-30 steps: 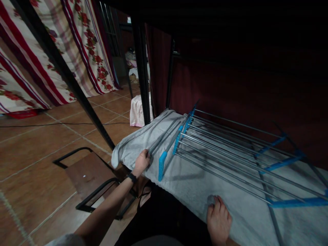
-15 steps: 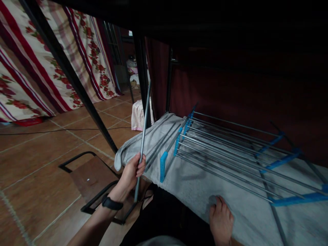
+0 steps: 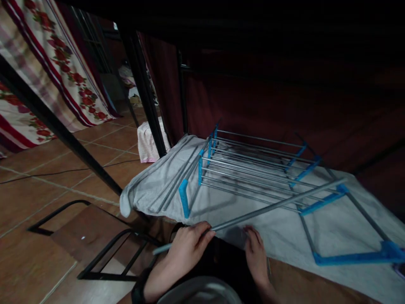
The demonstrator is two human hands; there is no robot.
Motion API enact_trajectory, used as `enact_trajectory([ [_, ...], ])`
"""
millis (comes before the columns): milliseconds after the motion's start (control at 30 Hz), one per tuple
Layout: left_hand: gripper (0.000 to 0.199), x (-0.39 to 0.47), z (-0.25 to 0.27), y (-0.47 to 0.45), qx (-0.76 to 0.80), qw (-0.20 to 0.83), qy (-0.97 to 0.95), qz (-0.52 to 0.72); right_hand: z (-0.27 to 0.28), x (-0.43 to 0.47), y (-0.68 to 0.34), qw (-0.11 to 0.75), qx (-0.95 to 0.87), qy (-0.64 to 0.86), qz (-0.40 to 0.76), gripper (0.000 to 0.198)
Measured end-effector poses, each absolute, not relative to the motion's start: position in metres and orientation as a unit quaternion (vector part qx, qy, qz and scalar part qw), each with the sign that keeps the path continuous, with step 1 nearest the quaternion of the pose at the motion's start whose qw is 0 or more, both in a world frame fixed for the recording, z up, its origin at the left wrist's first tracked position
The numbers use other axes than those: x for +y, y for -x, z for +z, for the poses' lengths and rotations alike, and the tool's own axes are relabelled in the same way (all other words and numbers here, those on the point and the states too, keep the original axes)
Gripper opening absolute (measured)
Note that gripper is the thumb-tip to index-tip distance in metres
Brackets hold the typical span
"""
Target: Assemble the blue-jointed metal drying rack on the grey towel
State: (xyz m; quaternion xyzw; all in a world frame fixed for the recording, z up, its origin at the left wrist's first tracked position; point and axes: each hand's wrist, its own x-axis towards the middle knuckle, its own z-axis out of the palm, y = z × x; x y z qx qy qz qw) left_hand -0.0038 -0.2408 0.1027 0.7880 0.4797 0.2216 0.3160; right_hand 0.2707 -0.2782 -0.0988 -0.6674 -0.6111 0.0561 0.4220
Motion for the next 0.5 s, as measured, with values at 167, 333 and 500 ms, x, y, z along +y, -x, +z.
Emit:
enact_trajectory([
  [167,0.033,-0.244,0.079,-0.008,0.461,0.271,-0.828,0.170,-0.046,-0.331,-0.242,0.433,-0.657,0.612,0.075,0.034],
  [333,0.034,-0.249,0.053,-0.010,0.433,0.255,-0.856,0.125,-0.010,-0.357,-0.236,0.453,-0.640,0.620,0.027,0.035],
  [500,0.042,-0.237,0.029,0.006,0.413,0.164,-0.889,0.106,-0.006,-0.356,-0.247,0.485,-0.577,0.657,0.010,0.034],
])
